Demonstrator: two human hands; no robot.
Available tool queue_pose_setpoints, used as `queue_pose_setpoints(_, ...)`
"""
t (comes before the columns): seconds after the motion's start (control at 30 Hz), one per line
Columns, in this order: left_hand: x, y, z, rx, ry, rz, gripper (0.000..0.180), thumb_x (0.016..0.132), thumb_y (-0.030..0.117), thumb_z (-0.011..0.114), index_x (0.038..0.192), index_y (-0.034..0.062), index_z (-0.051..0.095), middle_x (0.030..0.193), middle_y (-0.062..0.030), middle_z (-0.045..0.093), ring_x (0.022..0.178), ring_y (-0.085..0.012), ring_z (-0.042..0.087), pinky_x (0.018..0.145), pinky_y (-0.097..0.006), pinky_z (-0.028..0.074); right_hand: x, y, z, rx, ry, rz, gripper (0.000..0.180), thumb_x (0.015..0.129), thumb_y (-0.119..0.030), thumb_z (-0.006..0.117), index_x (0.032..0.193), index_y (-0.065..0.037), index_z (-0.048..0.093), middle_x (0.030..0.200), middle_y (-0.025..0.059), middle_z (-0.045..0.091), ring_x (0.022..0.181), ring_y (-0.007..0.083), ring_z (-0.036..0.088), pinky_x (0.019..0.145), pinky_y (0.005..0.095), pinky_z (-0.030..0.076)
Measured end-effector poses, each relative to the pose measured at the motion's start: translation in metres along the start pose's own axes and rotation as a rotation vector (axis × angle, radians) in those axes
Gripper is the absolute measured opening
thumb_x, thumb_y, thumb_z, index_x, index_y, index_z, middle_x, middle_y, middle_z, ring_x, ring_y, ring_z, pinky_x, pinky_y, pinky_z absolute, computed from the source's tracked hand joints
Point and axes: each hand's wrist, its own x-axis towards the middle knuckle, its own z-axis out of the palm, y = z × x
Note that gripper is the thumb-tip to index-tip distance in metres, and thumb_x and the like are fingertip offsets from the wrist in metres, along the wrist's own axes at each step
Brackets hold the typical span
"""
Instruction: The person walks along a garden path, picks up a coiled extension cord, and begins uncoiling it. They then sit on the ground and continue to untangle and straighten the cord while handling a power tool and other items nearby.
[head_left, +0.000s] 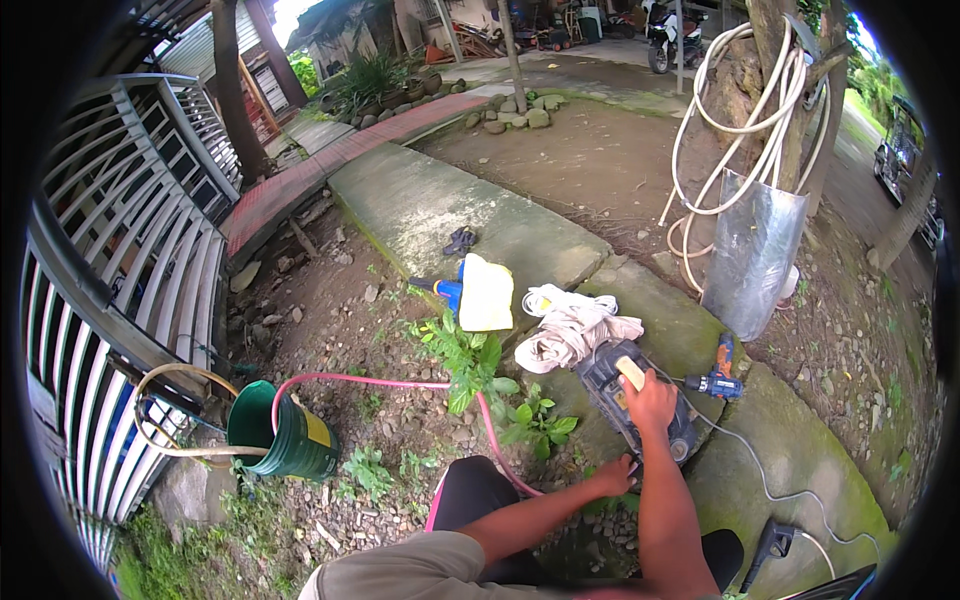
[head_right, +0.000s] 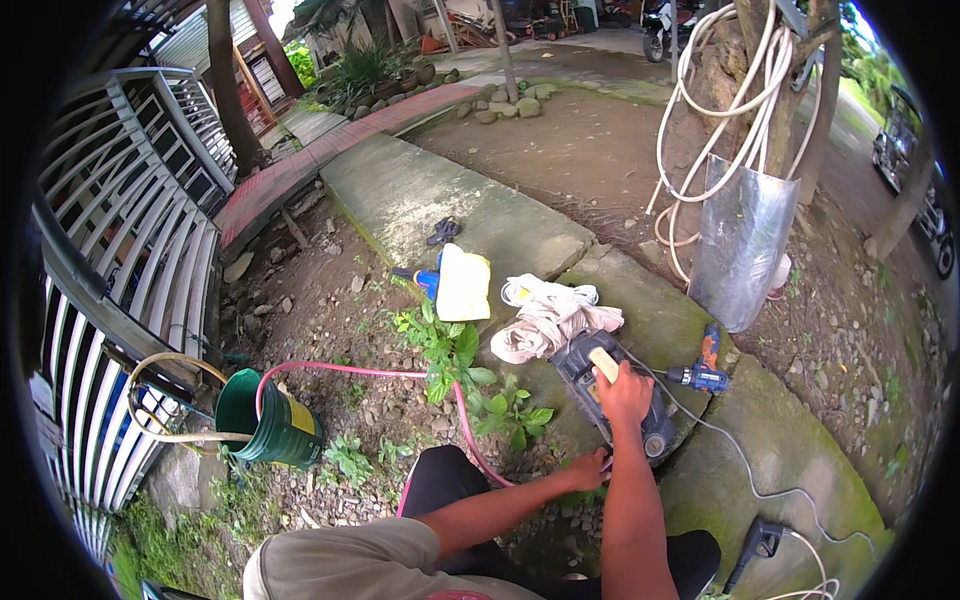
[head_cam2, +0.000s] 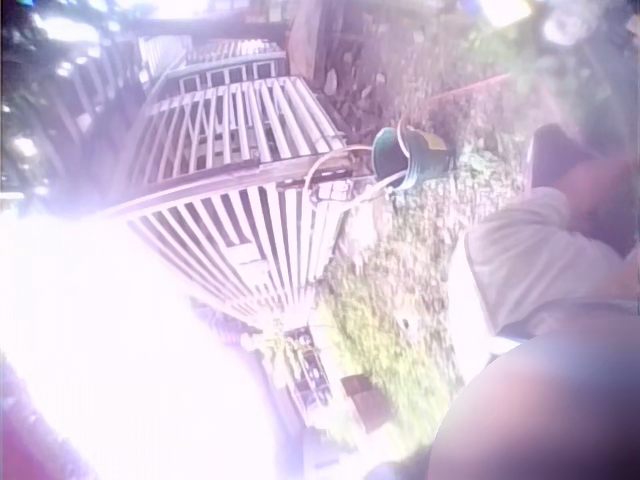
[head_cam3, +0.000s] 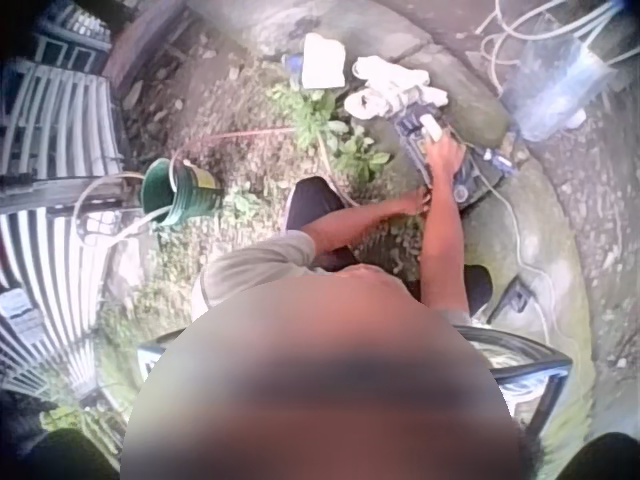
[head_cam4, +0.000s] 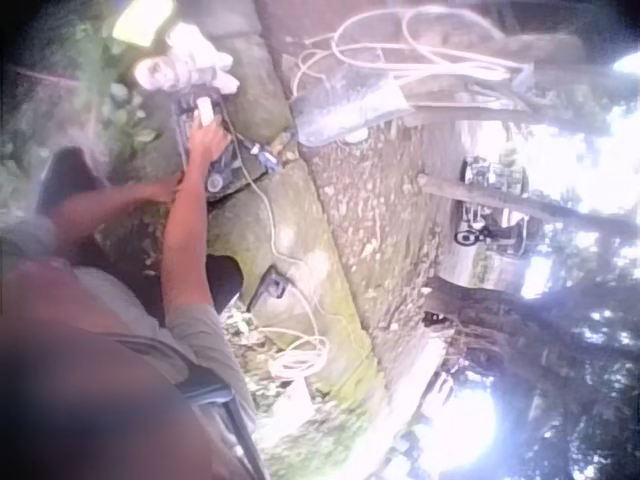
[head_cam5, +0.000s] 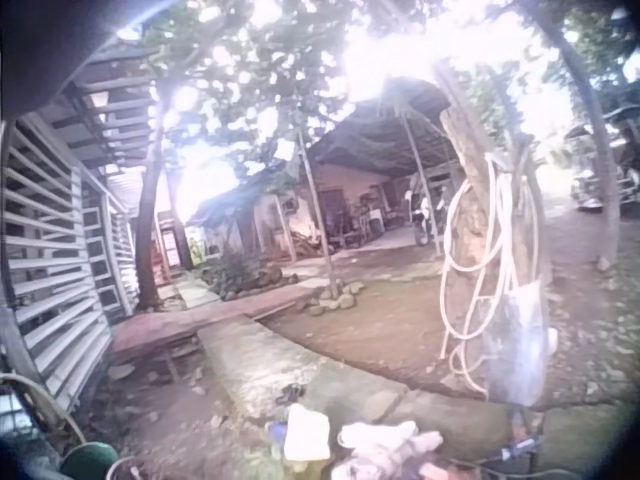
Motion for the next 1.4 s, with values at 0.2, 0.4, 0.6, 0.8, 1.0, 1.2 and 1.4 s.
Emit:
queue_pose_setpoints(0.2, -0.076, -0.013, -0.069, -0.044, -0.295, 0.095, 0.052, 0.097, 0.035, 0.068, 0.135, 0.0012, 0.057, 0.121, -0.0251, 0.067, 0.119, -0.0438, 0.063, 0.101, -0.051, 0.049, -0.021, 0.005, 0.006, 0.018, 0.08, -0.062, 0.052, 0.091, -0.056, 0.07, 0.092, -0.004, 0.062, 0.081, 0.021, 0.072, 0.082, 0.0384, 0.07, 0.089, 0.0488, 0.046)
queue_pose_setpoints(0.4, -0.093, -0.033, -0.089, 0.133, -0.279, 0.008, 0.053, 0.098, 0.034, 0.067, 0.139, 0.0033, 0.059, 0.133, -0.025, 0.065, 0.121, -0.0422, 0.065, 0.101, -0.05, 0.051, -0.03, 0.007, 0.01, 0.0, 0.134, -0.092, 0.051, 0.091, -0.054, 0.071, 0.091, -0.004, 0.061, 0.079, 0.021, 0.071, 0.08, 0.0392, 0.069, 0.087, 0.0487, 0.046)
queue_pose_setpoints(0.6, -0.069, -0.03, -0.094, -0.071, -0.156, 0.025, 0.047, 0.098, 0.031, 0.067, 0.136, 0.0047, 0.061, 0.128, -0.0235, 0.068, 0.118, -0.0414, 0.066, 0.101, -0.05, 0.051, -0.029, 0.007, 0.006, 0.0, 0.075, -0.066, 0.049, 0.09, -0.053, 0.072, 0.091, -0.005, 0.062, 0.081, 0.0194, 0.072, 0.081, 0.0381, 0.07, 0.087, 0.0483, 0.046)
queue_pose_setpoints(0.8, -0.069, -0.036, -0.08, 0.113, -0.142, 0.145, 0.042, 0.097, 0.028, 0.065, 0.131, 0.002, 0.064, 0.123, -0.0257, 0.069, 0.119, -0.0437, 0.064, 0.102, -0.049, 0.051, -0.031, 0.014, 0.004, 0.145, 0.09, -0.081, 0.052, 0.087, -0.057, 0.073, 0.093, -0.007, 0.064, 0.08, 0.019, 0.072, 0.081, 0.0403, 0.07, 0.091, 0.0496, 0.045)
queue_pose_setpoints(1.0, -0.059, -0.034, -0.078, -0.018, -0.096, 0.157, 0.037, 0.096, 0.024, 0.069, 0.126, 0.0017, 0.069, 0.116, -0.0233, 0.074, 0.107, -0.0383, 0.072, 0.096, -0.043, 0.054, -0.033, 0.046, 0.011, 0.462, 0.052, -0.081, 0.051, 0.075, -0.039, 0.088, 0.113, -0.013, 0.068, 0.106, 0.0133, 0.068, 0.108, 0.0386, 0.064, 0.098, 0.0505, 0.045)
queue_pose_setpoints(1.2, -0.054, -0.024, -0.077, -0.01, 0.043, 0.249, 0.032, 0.094, 0.012, 0.07, 0.122, -0.0018, 0.07, 0.105, -0.02, 0.075, 0.094, -0.0305, 0.075, 0.086, -0.04, 0.057, -0.056, 0.053, 0.013, 0.286, -0.029, -0.137, 0.069, 0.08, -0.034, 0.085, 0.139, -0.012, 0.056, 0.137, 0.0168, 0.055, 0.135, 0.0387, 0.049, 0.12, 0.0527, 0.032)
queue_pose_setpoints(1.4, -0.066, 0.0, -0.091, -0.07, 0.275, 0.389, 0.023, 0.093, 0.0, 0.068, 0.116, -0.0013, 0.07, 0.108, -0.0193, 0.071, 0.093, -0.0296, 0.072, 0.084, -0.038, 0.056, -0.061, 0.091, -0.023, 0.441, -0.265, -0.076, 0.074, 0.08, -0.032, 0.084, 0.144, -0.008, 0.055, 0.153, 0.024, 0.044, 0.14, 0.0405, 0.047, 0.114, 0.0481, 0.043)
